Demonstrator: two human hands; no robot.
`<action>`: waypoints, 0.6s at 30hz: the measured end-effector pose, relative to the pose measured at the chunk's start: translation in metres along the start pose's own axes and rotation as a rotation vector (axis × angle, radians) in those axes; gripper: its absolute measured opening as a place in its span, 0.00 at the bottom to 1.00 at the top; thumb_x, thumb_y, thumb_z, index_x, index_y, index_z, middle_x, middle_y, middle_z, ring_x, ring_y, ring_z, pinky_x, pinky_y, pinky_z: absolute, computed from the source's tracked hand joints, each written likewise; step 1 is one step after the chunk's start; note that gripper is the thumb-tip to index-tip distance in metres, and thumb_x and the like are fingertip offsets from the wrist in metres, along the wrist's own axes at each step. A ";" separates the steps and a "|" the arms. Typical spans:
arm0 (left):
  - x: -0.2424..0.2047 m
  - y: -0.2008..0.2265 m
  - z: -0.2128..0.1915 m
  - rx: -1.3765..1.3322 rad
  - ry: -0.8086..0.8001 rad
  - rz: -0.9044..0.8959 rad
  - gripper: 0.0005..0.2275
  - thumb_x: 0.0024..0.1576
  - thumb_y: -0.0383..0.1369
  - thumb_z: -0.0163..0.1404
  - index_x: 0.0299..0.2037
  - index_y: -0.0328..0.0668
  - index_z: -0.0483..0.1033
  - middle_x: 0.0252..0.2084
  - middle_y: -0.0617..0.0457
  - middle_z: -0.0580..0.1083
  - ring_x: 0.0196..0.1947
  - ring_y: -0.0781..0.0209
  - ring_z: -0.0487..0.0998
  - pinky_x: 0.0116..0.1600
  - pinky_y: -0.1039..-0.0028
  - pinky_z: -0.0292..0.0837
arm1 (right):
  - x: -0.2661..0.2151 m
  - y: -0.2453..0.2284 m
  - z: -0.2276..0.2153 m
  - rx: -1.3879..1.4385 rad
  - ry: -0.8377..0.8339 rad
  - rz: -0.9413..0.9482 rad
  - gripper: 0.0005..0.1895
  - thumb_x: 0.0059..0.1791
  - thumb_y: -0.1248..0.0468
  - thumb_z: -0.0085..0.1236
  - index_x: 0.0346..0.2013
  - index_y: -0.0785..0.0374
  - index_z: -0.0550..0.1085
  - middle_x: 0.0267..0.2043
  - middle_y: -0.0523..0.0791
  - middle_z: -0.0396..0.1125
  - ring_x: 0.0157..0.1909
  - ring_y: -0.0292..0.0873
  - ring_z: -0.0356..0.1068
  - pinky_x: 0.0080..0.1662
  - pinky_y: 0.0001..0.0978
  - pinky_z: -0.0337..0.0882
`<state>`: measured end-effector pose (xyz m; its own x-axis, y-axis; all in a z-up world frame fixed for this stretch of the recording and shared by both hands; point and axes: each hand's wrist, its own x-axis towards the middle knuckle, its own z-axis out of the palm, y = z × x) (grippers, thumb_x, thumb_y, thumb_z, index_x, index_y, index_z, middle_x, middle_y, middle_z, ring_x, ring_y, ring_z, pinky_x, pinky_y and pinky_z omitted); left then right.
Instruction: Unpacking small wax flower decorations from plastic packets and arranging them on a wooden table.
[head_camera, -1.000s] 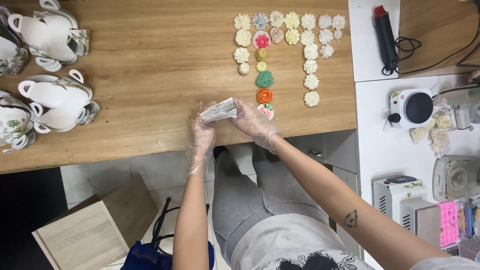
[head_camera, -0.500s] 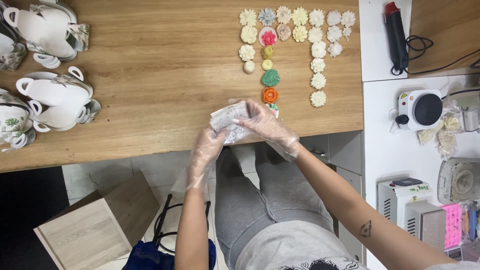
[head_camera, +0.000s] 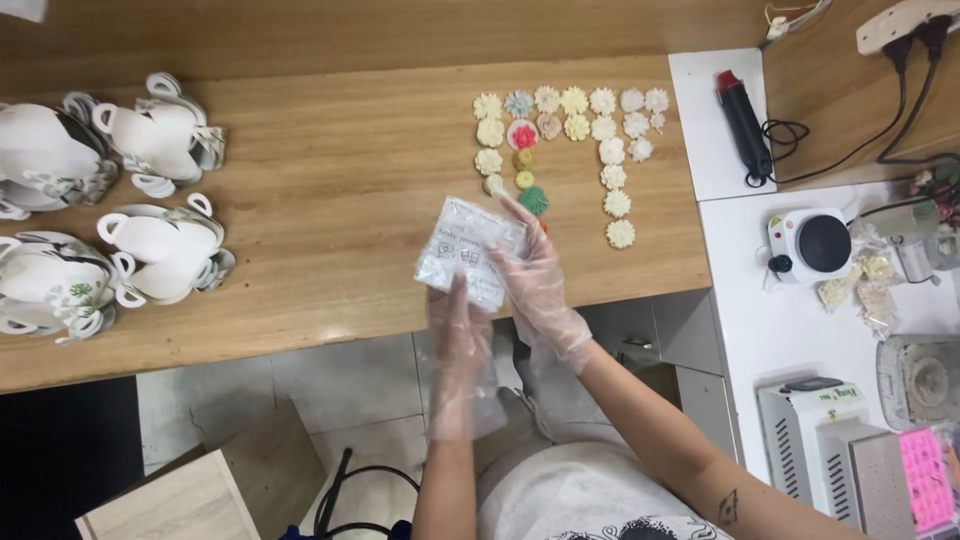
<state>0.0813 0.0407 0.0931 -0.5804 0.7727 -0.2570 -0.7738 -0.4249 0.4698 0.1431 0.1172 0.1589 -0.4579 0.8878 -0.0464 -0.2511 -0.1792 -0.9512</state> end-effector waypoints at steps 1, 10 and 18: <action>-0.005 0.006 0.014 0.001 -0.004 0.005 0.24 0.61 0.31 0.56 0.66 0.40 0.61 0.58 0.47 0.72 0.53 0.60 0.78 0.54 0.70 0.79 | -0.003 -0.003 0.007 0.003 -0.004 -0.005 0.29 0.51 0.75 0.57 0.66 0.63 0.64 0.60 0.41 0.68 0.55 0.33 0.70 0.56 0.27 0.73; -0.019 0.048 0.075 0.019 0.208 0.165 0.19 0.62 0.34 0.50 0.61 0.32 0.67 0.54 0.44 0.76 0.49 0.55 0.80 0.51 0.67 0.79 | -0.020 -0.018 0.019 -0.203 -0.012 -0.330 0.19 0.57 0.73 0.57 0.62 0.65 0.67 0.53 0.43 0.69 0.53 0.31 0.67 0.54 0.23 0.71; -0.037 0.071 0.115 0.268 0.130 0.255 0.17 0.61 0.35 0.53 0.57 0.33 0.72 0.50 0.48 0.78 0.47 0.63 0.79 0.52 0.69 0.77 | -0.027 -0.072 0.026 -0.201 0.011 -0.280 0.24 0.55 0.66 0.59 0.66 0.63 0.67 0.47 0.41 0.66 0.43 0.29 0.64 0.46 0.20 0.68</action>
<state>0.0776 0.0363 0.2332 -0.7860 0.5849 -0.2003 -0.5169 -0.4439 0.7319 0.1516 0.0953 0.2366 -0.3859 0.8953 0.2225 -0.1920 0.1580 -0.9686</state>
